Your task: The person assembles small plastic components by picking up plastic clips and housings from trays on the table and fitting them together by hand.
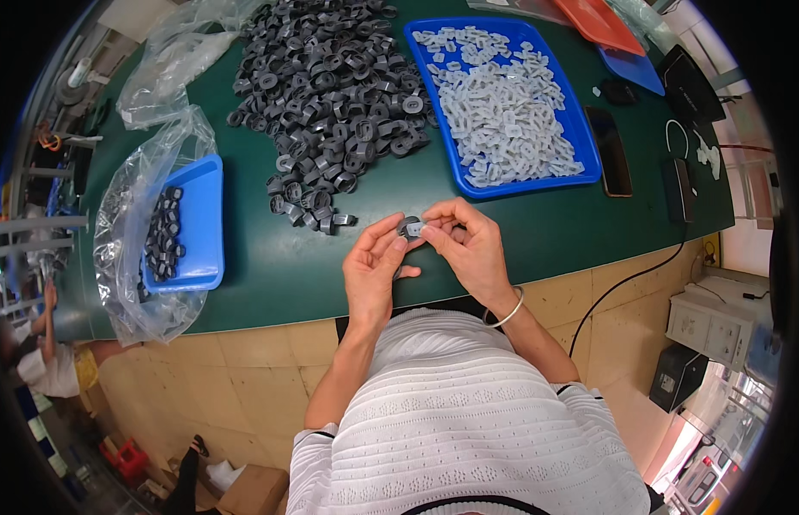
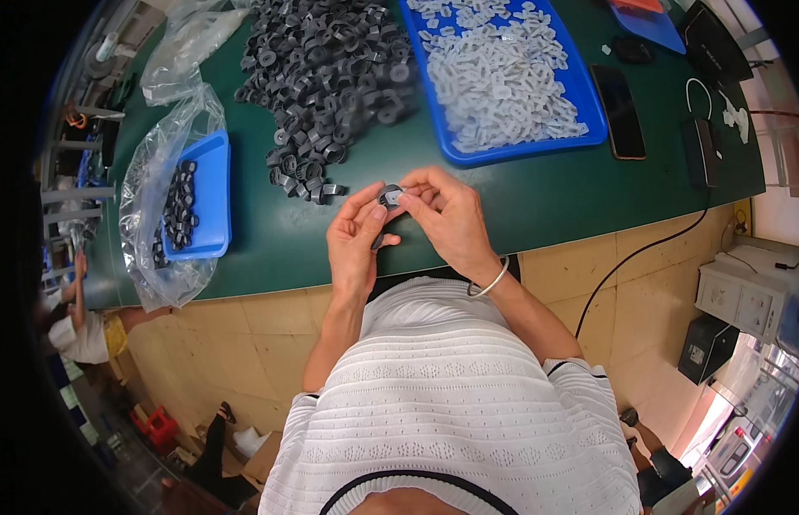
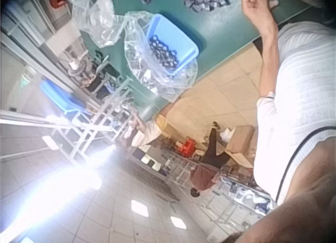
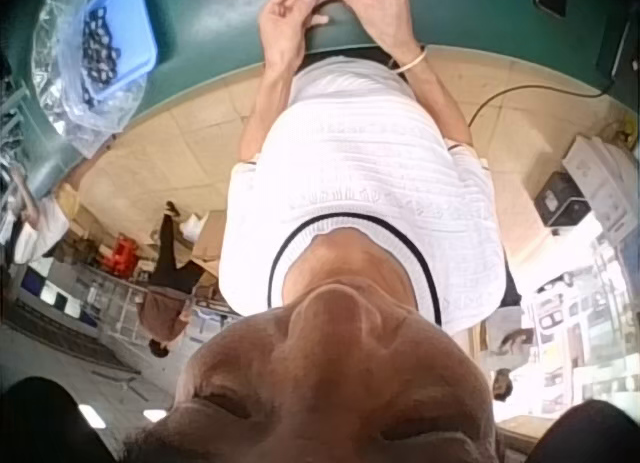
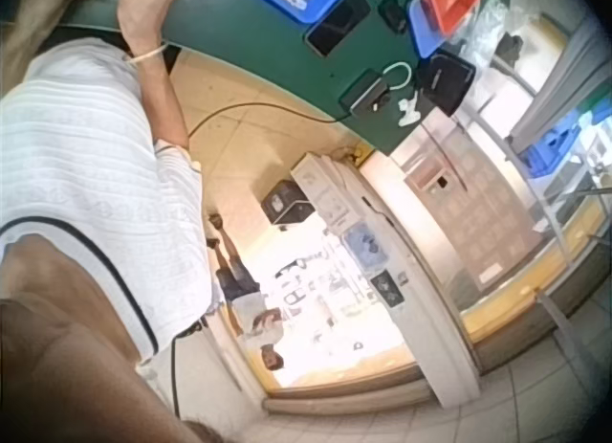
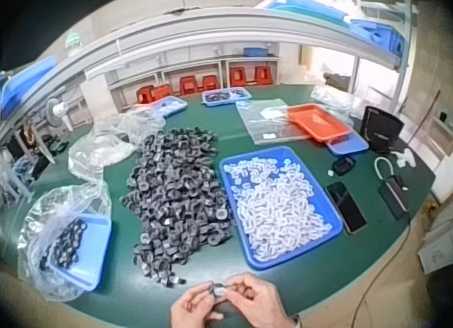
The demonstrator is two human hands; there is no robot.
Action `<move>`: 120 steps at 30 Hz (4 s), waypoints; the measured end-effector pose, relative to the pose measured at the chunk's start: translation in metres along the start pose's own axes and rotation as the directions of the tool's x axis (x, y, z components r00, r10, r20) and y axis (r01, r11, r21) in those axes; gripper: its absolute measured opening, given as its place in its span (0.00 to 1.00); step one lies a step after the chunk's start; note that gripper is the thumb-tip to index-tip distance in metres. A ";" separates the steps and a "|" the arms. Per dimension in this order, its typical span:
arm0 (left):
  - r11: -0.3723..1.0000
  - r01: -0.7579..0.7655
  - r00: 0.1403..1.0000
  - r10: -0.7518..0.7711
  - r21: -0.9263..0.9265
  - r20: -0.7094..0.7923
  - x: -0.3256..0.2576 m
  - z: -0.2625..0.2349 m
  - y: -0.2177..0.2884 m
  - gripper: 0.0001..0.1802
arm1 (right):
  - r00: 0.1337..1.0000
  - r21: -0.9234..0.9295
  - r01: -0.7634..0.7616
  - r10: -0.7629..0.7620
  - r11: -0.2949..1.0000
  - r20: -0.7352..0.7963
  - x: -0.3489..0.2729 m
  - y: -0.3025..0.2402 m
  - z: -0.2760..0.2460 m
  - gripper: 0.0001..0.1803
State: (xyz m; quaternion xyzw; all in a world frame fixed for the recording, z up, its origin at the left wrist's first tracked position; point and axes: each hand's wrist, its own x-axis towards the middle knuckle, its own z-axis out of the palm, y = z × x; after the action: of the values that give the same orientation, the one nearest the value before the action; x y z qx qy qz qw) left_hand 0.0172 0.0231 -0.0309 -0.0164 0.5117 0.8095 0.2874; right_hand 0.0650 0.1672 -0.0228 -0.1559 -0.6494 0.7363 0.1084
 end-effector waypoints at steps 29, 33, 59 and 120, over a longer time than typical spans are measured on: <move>0.962 -0.191 0.981 0.191 0.195 0.021 -0.016 0.005 -0.006 0.16 | 0.968 0.167 -0.103 0.061 0.981 0.244 0.013 0.020 -0.006 0.09; 0.951 -0.198 0.980 0.199 0.239 0.021 -0.012 -0.001 -0.005 0.16 | 0.979 -0.175 0.136 -0.104 0.975 0.178 0.011 0.013 -0.004 0.12; 0.815 0.123 0.899 -0.334 0.566 0.285 0.011 0.000 0.034 0.08 | 0.747 -0.392 0.590 -0.295 0.706 0.595 0.008 -0.007 -0.028 0.14; -0.084 -0.293 0.819 0.492 0.952 0.296 0.018 -0.051 0.052 0.11 | 0.884 -0.941 0.320 -0.391 0.109 0.256 0.072 -0.034 -0.076 0.04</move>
State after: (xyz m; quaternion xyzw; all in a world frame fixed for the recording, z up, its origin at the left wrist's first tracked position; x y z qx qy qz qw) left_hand -0.0369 -0.0281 -0.0183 0.2732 0.9173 0.2812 -0.0695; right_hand 0.0252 0.2676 -0.0036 -0.0493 -0.9763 0.1129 0.1778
